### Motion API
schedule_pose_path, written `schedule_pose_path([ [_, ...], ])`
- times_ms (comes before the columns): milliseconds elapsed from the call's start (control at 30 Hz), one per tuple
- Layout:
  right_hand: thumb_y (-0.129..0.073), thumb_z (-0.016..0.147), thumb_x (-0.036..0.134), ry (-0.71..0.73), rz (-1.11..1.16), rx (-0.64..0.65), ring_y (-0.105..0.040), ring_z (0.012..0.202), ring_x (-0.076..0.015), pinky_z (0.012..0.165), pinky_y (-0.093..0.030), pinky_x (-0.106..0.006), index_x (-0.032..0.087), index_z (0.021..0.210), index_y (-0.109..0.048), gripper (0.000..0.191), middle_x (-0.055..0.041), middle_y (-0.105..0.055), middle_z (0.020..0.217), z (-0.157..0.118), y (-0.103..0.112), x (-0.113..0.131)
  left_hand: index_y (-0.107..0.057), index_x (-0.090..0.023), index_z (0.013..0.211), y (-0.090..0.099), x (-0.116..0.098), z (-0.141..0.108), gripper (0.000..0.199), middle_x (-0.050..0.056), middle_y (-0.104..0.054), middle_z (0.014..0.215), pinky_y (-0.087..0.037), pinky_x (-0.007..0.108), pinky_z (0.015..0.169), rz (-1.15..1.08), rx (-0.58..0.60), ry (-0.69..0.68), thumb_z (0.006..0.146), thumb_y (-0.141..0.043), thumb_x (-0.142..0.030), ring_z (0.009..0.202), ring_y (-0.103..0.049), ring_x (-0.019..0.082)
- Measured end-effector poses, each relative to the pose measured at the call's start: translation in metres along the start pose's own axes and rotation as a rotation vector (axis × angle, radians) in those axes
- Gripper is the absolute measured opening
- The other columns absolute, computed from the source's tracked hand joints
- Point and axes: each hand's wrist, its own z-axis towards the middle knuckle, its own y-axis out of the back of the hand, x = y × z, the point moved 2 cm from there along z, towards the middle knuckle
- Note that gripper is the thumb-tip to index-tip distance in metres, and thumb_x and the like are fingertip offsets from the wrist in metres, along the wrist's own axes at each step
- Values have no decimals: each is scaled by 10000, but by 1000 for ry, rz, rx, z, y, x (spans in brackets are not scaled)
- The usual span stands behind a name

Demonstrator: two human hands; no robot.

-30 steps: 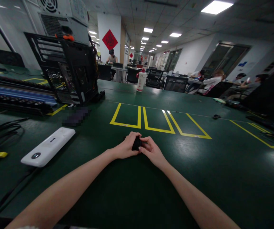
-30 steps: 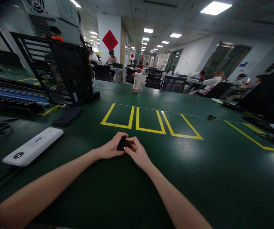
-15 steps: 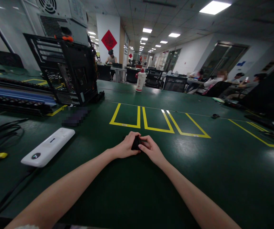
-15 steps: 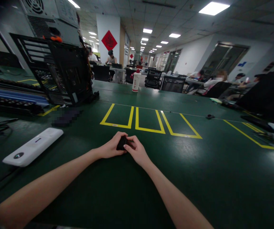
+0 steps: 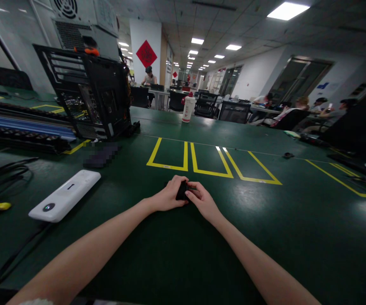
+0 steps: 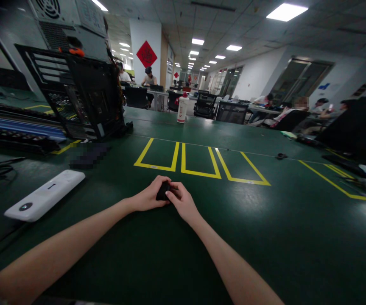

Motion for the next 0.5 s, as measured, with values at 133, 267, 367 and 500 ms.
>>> schedule_pose_path([
  [133,-564,742,223,13,64,44,-533,1015,-175,858,-463,-334,228,971,-463,249,-15,-517,1044,-3,0,1,-325,-242,1151,-2,3,1,590,69,-378,1132,-416,435,859,11,-12,18,656,-644,-213,1004,-450,236],
  [267,-542,763,252,23,47,-7,-553,968,-164,859,-463,-337,221,912,-485,162,-7,-530,979,-4,-1,5,-326,-248,1148,-3,6,2,602,67,-373,1140,-413,440,864,4,-11,26,645,-656,-224,1012,-447,240],
  [367,-542,762,254,27,20,-32,-551,969,-163,878,-453,-343,223,924,-490,173,-7,-532,977,-3,-1,7,-335,-254,1140,-4,8,3,601,65,-377,1141,-422,446,852,-1,-7,47,637,-662,-219,1007,-453,244],
  [500,-527,773,249,-8,-28,-31,-517,1041,-172,934,-411,-368,235,1045,-471,279,-27,-515,1090,-2,-2,6,-338,-250,1139,-4,8,4,611,66,-385,1138,-426,444,846,0,-10,50,627,-669,-214,1006,-459,246],
])
